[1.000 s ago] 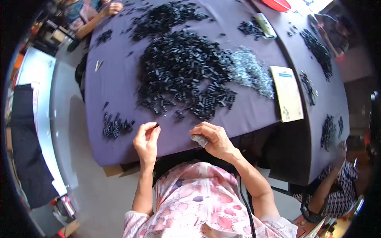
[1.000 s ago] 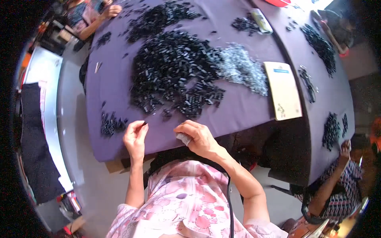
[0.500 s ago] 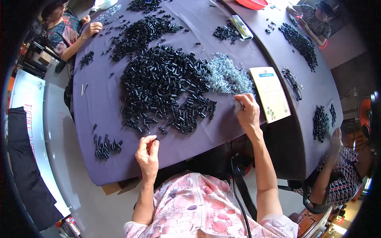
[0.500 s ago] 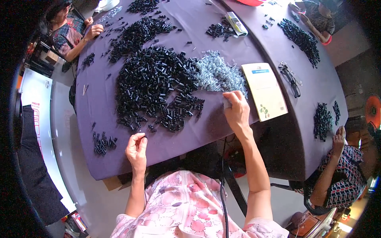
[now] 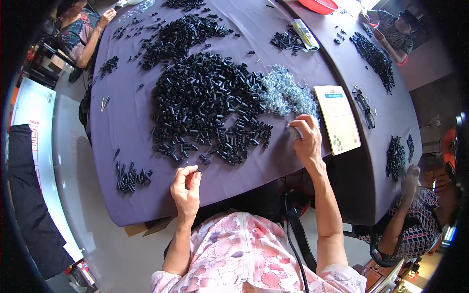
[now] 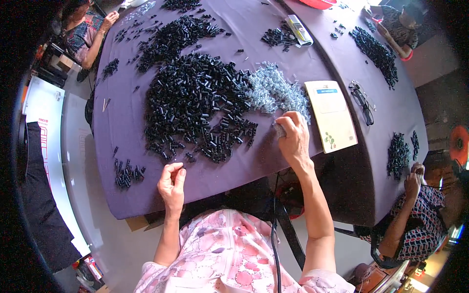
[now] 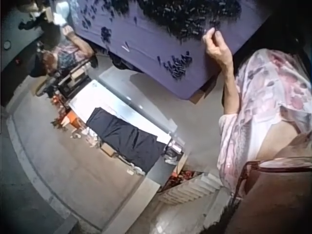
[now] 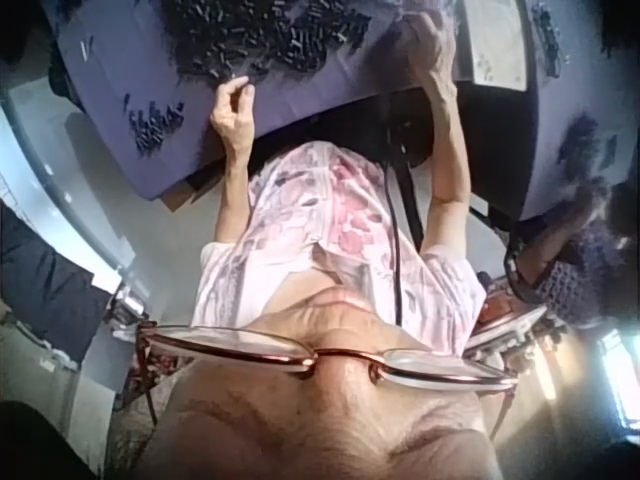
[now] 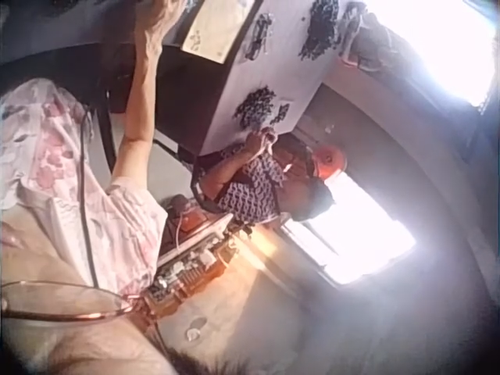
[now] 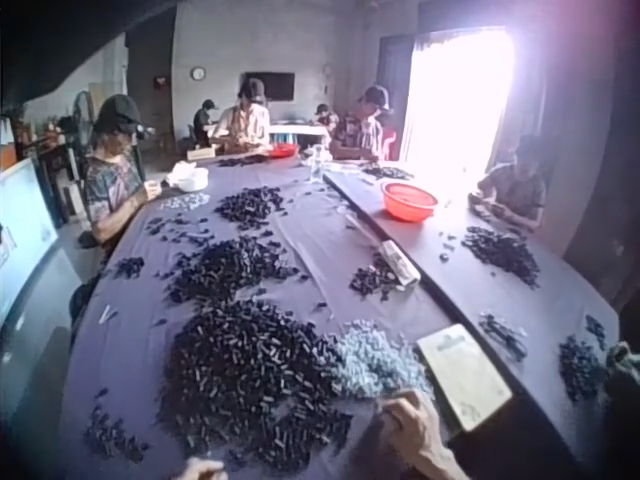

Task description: Assembling small black plastic components by hand at a workbench.

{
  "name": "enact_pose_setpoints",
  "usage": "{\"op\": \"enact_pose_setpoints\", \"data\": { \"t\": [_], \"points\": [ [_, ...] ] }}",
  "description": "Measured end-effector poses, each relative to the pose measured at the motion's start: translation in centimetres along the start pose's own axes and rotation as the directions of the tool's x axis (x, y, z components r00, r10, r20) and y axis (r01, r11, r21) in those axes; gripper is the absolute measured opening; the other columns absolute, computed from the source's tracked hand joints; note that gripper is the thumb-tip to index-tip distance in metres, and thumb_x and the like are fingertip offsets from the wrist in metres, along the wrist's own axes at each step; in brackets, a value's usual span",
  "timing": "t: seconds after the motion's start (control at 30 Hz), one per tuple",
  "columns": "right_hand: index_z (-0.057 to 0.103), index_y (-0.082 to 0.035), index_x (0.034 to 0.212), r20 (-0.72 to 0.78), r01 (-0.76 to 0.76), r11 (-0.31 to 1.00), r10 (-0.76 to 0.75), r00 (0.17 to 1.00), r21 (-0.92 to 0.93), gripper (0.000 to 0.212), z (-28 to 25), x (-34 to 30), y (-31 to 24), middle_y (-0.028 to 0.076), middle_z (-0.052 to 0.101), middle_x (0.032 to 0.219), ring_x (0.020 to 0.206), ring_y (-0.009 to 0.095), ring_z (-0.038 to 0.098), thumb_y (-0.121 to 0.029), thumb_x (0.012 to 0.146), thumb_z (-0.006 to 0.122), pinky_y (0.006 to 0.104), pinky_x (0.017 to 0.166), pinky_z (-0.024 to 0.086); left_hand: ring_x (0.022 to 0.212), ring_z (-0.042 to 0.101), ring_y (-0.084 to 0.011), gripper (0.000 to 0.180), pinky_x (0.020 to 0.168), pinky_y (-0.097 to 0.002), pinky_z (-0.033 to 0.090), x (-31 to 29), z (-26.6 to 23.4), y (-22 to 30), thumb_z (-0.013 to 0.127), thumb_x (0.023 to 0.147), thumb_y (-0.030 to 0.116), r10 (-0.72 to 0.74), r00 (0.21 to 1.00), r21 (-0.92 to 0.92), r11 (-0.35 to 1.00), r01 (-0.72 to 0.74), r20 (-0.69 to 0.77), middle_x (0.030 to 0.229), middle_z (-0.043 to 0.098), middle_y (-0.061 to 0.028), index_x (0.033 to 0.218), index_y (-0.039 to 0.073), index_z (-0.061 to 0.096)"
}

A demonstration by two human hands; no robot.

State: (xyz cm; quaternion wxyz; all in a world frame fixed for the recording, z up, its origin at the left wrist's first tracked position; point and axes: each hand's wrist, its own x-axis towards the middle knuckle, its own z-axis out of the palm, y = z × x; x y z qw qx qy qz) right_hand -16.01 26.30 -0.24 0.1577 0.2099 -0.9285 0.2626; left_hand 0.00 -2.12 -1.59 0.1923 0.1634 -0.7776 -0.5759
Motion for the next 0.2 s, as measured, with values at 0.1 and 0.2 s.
{"op": "enact_pose_setpoints", "data": {
  "t": [0.1, 0.2],
  "points": [
    [0.061, -0.005, 0.09, -0.02, -0.034, 0.999, 0.034, 0.999, 0.02, 0.033, -0.07, -0.24, 0.28, 0.011, 0.056, 0.094, 0.092, 0.032, 0.055, 0.013, 0.062, 0.057, 0.0393, 0.079, 0.045, 0.065, 0.048, -0.0074, 0.009, 0.06, -0.021, 0.041, -0.03, 0.08, 0.18, 0.063, 0.084, 0.004, 0.015, 1.0, 0.013, 1.0, -0.015, -0.003, 0.076, 0.053, 0.0005, 0.093, 0.002, 0.061],
    [0.061, -0.005, 0.091, 0.007, 0.008, 1.0, -0.008, 1.0, -0.004, 0.034, -0.45, -0.11, -0.3, 0.012, 0.056, 0.095, 0.093, 0.031, 0.055, 0.013, 0.062, 0.057, 0.0398, 0.08, 0.046, 0.066, 0.048, -0.0073, 0.009, 0.06, -0.021, 0.041, -0.02, 0.01, 0.2, 0.063, 0.085, 0.005, 0.009, 1.0, 0.021, 1.0, -0.009, 0.014, 0.077, 0.053, 0.0006, 0.093, 0.002, 0.061]
  ]
}}
